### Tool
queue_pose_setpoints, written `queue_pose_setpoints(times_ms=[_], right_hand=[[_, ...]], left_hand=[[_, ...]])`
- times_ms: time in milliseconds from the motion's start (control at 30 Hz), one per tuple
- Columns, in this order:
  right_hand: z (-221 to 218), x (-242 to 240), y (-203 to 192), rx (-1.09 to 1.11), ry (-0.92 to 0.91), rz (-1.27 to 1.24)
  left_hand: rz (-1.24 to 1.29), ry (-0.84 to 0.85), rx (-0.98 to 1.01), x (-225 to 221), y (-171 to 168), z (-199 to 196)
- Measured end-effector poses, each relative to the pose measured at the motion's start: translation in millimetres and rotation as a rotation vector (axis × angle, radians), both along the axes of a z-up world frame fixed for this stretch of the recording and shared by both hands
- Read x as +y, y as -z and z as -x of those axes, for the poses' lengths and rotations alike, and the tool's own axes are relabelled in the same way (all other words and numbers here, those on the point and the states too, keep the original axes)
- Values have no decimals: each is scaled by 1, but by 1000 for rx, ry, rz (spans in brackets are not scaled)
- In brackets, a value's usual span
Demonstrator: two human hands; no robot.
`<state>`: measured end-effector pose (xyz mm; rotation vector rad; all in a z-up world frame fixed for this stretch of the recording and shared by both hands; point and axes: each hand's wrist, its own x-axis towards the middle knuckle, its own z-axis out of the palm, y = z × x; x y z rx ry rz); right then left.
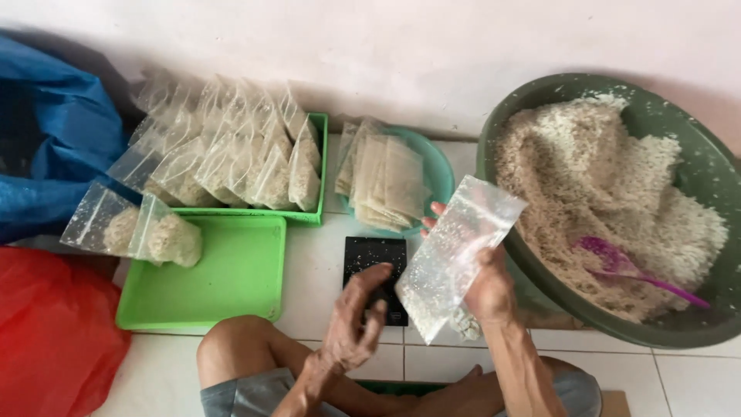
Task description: Manual bagging and weighing of grains from a large container into individual plastic portions.
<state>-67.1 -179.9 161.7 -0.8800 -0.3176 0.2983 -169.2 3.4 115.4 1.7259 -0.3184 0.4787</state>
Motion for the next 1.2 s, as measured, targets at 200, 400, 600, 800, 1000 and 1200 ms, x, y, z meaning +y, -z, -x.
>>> queue_pose_setpoints(times_ms=[200, 400, 600, 800, 1000, 1200], right_hand=[[14, 1, -12, -363, 250, 510], [40, -5, 2, -586, 271, 701], [52, -14, -8, -566, 200, 361], [52, -17, -10, -842, 431, 629], [82, -35, 41, -480, 194, 745], [85, -30, 41, -403, 190, 747]], left_hand=[[152, 220, 299, 0, -31, -16], [45, 392, 105, -19, -83, -36], [34, 514, 229, -28, -101, -33], [-34, 414, 183, -33, -91, -31], [183, 445, 116, -42, -100, -35], [426, 463, 293, -46, -94, -37]])
